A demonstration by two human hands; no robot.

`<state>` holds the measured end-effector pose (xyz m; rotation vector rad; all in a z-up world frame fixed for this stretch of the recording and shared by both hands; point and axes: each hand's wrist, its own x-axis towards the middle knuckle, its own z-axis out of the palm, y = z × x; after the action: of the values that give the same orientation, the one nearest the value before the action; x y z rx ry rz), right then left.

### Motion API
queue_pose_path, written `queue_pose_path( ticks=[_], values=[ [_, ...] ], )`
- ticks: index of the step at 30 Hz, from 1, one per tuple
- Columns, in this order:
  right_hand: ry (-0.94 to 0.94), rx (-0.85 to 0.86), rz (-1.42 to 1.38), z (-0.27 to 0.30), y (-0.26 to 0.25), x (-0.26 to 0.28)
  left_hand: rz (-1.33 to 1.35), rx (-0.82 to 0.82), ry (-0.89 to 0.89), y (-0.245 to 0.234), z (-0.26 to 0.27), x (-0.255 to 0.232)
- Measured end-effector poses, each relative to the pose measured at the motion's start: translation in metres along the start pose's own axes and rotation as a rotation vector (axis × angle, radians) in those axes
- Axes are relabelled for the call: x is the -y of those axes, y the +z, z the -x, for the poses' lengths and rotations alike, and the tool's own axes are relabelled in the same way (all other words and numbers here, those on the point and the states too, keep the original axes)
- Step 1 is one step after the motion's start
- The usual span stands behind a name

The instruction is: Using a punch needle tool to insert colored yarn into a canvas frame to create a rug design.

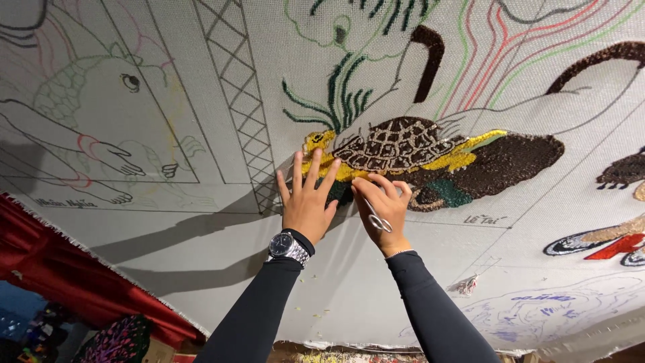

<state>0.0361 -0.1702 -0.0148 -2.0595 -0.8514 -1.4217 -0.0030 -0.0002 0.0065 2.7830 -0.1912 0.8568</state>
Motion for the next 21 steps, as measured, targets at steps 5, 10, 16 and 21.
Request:
queue_pose_path(
  ticks=[5,10,16,21],
  values=[
    [-0.006,-0.022,-0.038,0.008,-0.005,0.004,0.003,-0.031,0.031,0.005,0.004,0.005],
    [0.002,-0.015,-0.048,0.006,-0.009,0.015,0.016,-0.027,0.044,-0.001,0.009,0.004],
    [0.017,-0.016,-0.050,0.003,-0.009,0.017,0.145,-0.243,0.080,0.004,0.018,0.015],
    [0.050,-0.029,-0.076,-0.001,-0.019,0.019,0.355,-0.486,-0.075,-0.004,0.017,0.023]
  ],
)
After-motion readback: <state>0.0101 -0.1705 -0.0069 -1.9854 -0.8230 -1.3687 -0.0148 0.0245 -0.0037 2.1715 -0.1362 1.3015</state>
